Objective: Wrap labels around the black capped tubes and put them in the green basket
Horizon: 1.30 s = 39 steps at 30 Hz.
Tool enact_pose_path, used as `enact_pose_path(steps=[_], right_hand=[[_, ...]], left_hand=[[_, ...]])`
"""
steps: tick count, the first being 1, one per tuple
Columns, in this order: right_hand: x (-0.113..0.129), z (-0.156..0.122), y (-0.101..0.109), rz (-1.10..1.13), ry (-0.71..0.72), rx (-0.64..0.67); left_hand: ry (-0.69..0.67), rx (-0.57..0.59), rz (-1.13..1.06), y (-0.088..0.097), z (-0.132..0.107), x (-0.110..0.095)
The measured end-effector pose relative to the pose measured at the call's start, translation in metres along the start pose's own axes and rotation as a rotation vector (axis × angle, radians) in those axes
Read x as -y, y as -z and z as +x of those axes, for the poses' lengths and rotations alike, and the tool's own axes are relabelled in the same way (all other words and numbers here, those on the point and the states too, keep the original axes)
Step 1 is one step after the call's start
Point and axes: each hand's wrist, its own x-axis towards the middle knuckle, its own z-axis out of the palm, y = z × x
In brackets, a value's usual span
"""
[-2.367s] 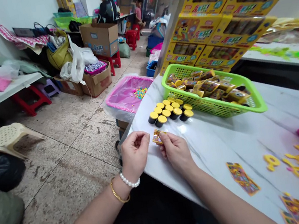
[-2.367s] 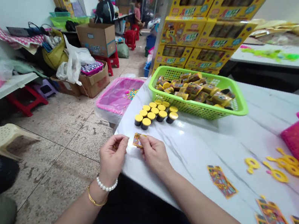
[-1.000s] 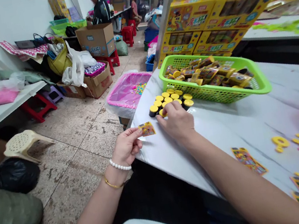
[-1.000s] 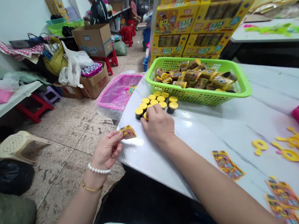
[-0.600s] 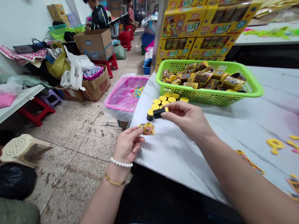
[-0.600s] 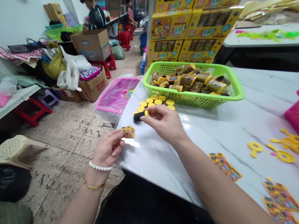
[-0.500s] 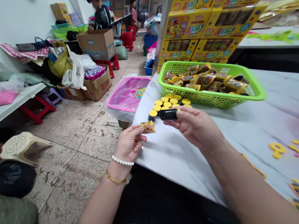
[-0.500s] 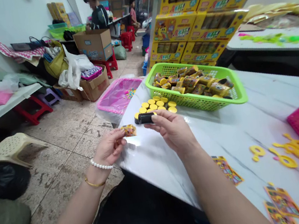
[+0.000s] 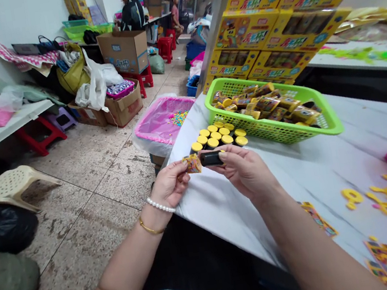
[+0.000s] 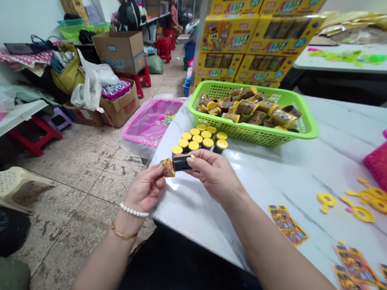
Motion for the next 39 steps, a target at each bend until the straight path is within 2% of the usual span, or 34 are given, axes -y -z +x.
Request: enact_pose_path(steps=[6, 12, 15, 18, 23, 25, 28, 31, 34, 36, 39], right_hand=[[-0.006, 0.003, -0.001, -0.105, -0.002, -0.103], [-0.009, 0.0, -0.004, -0.343, 0.185, -0.138], [-0.012, -0.001, -0.007, -0.381, 0.253, -0.136], [-0.012, -0.001, -0.007, -0.357, 0.287, -0.13], [-0.006, -0.002, -0.004, -0.331, 0.349, -0.154], [-0.006, -0.004, -0.004, -0.333, 0.36, -0.124], [-0.01, -0.005, -0.004, -0.378, 0.366, -0.049], [-0.012, -0.004, -0.002, -0.546, 0.425, 0.025], [0.0, -0.006, 0.003, -0.743, 0.525, 0.007], [0.014, -0.011, 0.008, -0.802, 0.59, -0.11], [0.034, -0.018, 0.022, -0.737, 0.666, -0.306]], left_hand=[[0.026, 0.021, -0.047, 0.001, 0.006, 0.005], [0.027, 0.036, -0.076, 0.002, 0.007, 0.005], [-0.002, 0.029, -0.069, 0.003, 0.008, 0.007], [-0.074, 0.017, -0.028, 0.004, 0.006, 0.012], [-0.335, -0.038, 0.077, 0.006, -0.001, 0.007], [-0.309, 0.042, 0.164, 0.009, -0.002, 0.0], [-0.165, 0.211, 0.258, 0.014, 0.001, -0.006], [-0.154, 0.212, 0.263, 0.015, 0.009, -0.007], [-0.169, 0.214, 0.262, 0.0, 0.017, -0.006], [-0.186, 0.259, 0.268, -0.021, 0.02, -0.007], [-0.23, 0.379, 0.301, -0.063, 0.029, -0.009]])
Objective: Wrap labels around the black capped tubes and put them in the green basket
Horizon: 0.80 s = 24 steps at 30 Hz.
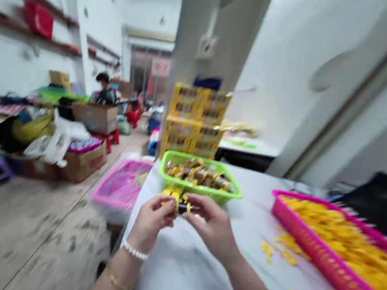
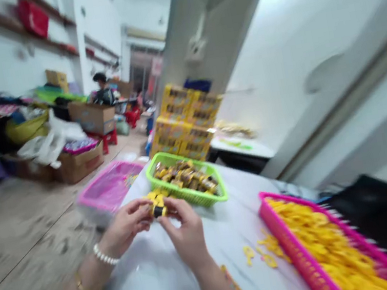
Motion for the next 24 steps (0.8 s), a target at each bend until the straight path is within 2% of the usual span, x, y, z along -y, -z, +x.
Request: enact_pose_path(steps=[4, 7, 10, 11, 14, 16, 20, 24], right_hand=[[-0.006, 0.015, 0.029, -0.074, 0.128, -0.136], [-0.011, 0.017, 0.043, -0.169, 0.185, -0.134], [-0.025, 0.014, 0.045, -0.163, 0.167, -0.077], [-0.031, 0.011, 0.043, -0.142, 0.152, -0.081], [-0.044, 0.0, 0.036, -0.101, 0.113, -0.116], [-0.046, -0.007, 0.034, -0.113, 0.115, -0.112], [-0.045, -0.012, 0.036, -0.107, 0.092, -0.09], [-0.042, -0.014, 0.031, -0.062, 0.04, -0.085]], left_hand=[[-0.059, 0.133, 0.06, -0.04, 0.038, 0.002], [-0.023, 0.185, 0.015, -0.054, 0.049, 0.017], [0.027, 0.179, 0.013, -0.047, 0.048, 0.03], [0.045, 0.14, 0.037, -0.042, 0.047, 0.032], [0.164, 0.051, 0.17, -0.027, 0.045, 0.028], [0.219, 0.089, 0.227, -0.021, 0.045, 0.025], [0.11, 0.228, 0.319, -0.021, 0.045, 0.026], [0.046, 0.246, 0.32, -0.026, 0.042, 0.032]])
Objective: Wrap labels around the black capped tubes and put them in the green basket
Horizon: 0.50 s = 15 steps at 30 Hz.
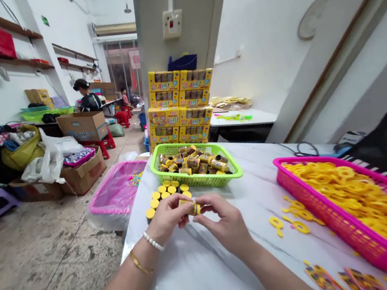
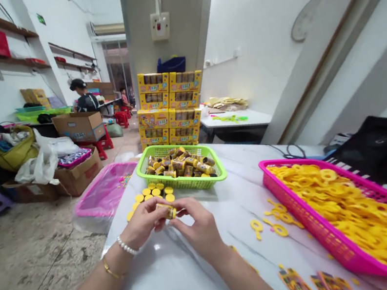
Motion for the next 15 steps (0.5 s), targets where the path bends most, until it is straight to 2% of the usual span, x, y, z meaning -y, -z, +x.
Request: enact_pose_path(steps=[4, 7, 9, 12, 15], right_hand=[[0.005, -0.004, -0.005, 0.078, -0.02, -0.025], [0.008, -0.003, -0.005, 0.096, -0.047, -0.018], [0.009, -0.002, -0.002, 0.089, -0.049, -0.023], [0.006, 0.0, 0.0, 0.031, 0.024, -0.041], [0.0, -0.001, -0.001, -0.039, 0.117, -0.051]], left_hand=[[-0.03, -0.044, 0.044, -0.006, -0.004, -0.002], [0.001, -0.097, -0.016, -0.005, -0.004, 0.0], [0.012, -0.077, -0.071, -0.004, -0.002, 0.004], [0.012, -0.066, -0.163, -0.003, 0.001, 0.008], [0.061, -0.147, -0.174, 0.0, 0.003, 0.009]])
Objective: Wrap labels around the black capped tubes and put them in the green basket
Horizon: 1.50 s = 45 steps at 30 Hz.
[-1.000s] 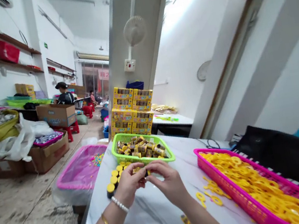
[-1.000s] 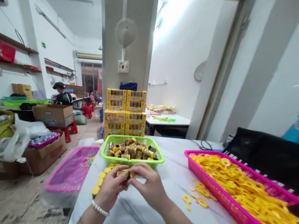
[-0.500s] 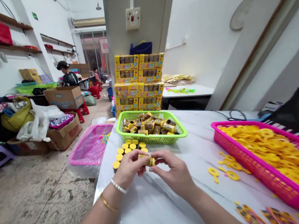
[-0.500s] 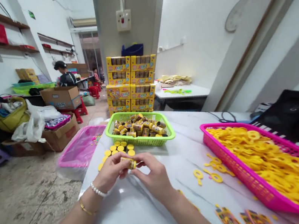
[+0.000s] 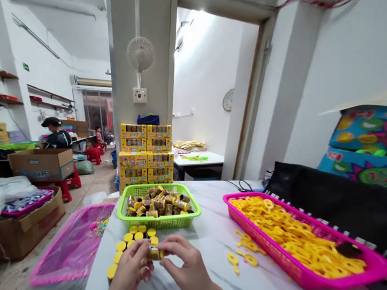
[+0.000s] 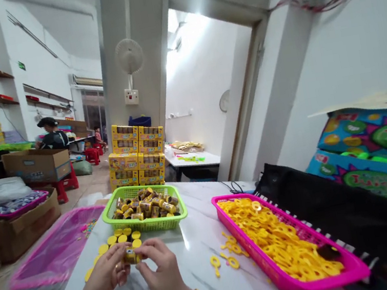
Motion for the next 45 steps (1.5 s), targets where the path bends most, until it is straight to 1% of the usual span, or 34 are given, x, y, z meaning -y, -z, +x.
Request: enact_pose_path(steps=[2, 3, 5, 6, 8, 10, 14, 15, 16, 17, 18, 19, 20, 22, 23, 24, 25, 26, 27, 30, 31, 32, 33, 35, 39, 40, 42, 43, 45], right_hand=[[-0.003, -0.002, -0.001, 0.015, 0.0, -0.007], [-0.003, -0.003, -0.001, 0.029, -0.021, -0.012], [-0.003, -0.004, -0.001, 0.036, -0.077, -0.021], [-0.002, -0.003, 0.0, 0.02, -0.107, -0.011], [-0.001, -0.002, 0.001, 0.037, -0.192, 0.017], [-0.001, 0.001, 0.003, 0.137, -0.325, 0.042], [-0.003, 0.004, 0.002, 0.511, -0.709, 0.088], [-0.003, 0.004, 0.002, 0.584, -0.787, 0.107], [-0.004, 0.004, 0.001, 0.627, -0.837, 0.125], [-0.004, 0.004, 0.0, 0.638, -0.852, 0.136], [-0.004, 0.003, -0.001, 0.619, -0.827, 0.126], [-0.003, 0.003, -0.002, 0.565, -0.763, 0.097], [-0.002, 0.002, -0.002, 0.479, -0.667, 0.055], [0.0, 0.001, -0.002, 0.257, -0.422, -0.014], [0.001, 0.0, -0.002, 0.156, -0.314, -0.028], [0.002, -0.001, -0.003, 0.089, -0.242, -0.024], [0.002, -0.002, -0.004, 0.071, -0.225, -0.014], [0.001, -0.003, -0.005, 0.112, -0.272, -0.003], [0.0, -0.003, -0.007, 0.199, -0.376, 0.009], [-0.005, -0.003, -0.011, 0.569, -0.796, 0.098], [-0.007, -0.003, -0.012, 0.666, -0.893, 0.136], [-0.008, -0.003, -0.012, 0.728, -0.946, 0.162], [-0.008, -0.002, -0.012, 0.762, -0.96, 0.168], [-0.008, -0.002, -0.01, 0.772, -0.907, 0.158], [-0.007, -0.004, -0.009, 0.663, -0.667, 0.181], [-0.008, -0.005, -0.01, 0.625, -0.607, 0.161], [-0.009, -0.007, -0.011, 0.589, -0.522, 0.074], [-0.009, -0.007, -0.012, 0.595, -0.506, 0.026], [-0.008, -0.008, -0.013, 0.623, -0.527, -0.044]], left_hand=[[0.007, -0.02, 0.055, 0.002, 0.0, -0.001], [-0.009, 0.004, 0.09, 0.003, 0.0, -0.002], [-0.088, 0.057, 0.136, 0.004, 0.001, -0.002], [-0.137, 0.058, 0.148, 0.005, 0.001, -0.002], [-0.185, 0.069, 0.161, 0.008, 0.002, -0.002], [-0.217, 0.081, 0.215, 0.009, 0.002, -0.002], [-0.268, 0.132, 0.294, 0.01, 0.0, -0.005], [-0.274, 0.145, 0.309, 0.01, -0.001, -0.006], [-0.279, 0.151, 0.324, 0.009, -0.002, -0.007], [-0.281, 0.149, 0.337, 0.009, -0.002, -0.008], [-0.278, 0.14, 0.345, 0.008, -0.002, -0.008], [-0.268, 0.12, 0.348, 0.007, -0.002, -0.007], [-0.246, 0.09, 0.342, 0.007, -0.002, -0.006], [-0.158, 0.045, 0.309, 0.006, 0.0, -0.004], [-0.107, 0.053, 0.289, 0.007, 0.001, -0.003], [-0.067, 0.076, 0.271, 0.007, 0.002, -0.002], [-0.042, 0.108, 0.259, 0.007, 0.002, -0.001], [-0.037, 0.137, 0.254, 0.008, 0.002, -0.001], [-0.049, 0.154, 0.257, 0.007, 0.001, -0.002], [-0.101, 0.154, 0.295, 0.006, -0.002, -0.005], [-0.111, 0.161, 0.308, 0.006, -0.002, -0.007], [-0.119, 0.171, 0.317, 0.006, -0.003, -0.008], [-0.122, 0.181, 0.32, 0.006, -0.003, -0.009], [-0.11, 0.193, 0.301, 0.008, -0.001, -0.009], [0.024, 0.171, 0.275, 0.013, 0.004, -0.005], [0.06, 0.171, 0.279, 0.013, 0.004, -0.004], [0.096, 0.195, 0.242, 0.013, 0.004, -0.003], [0.101, 0.226, 0.199, 0.013, 0.004, -0.003], [0.103, 0.289, 0.125, 0.013, 0.004, -0.003]])
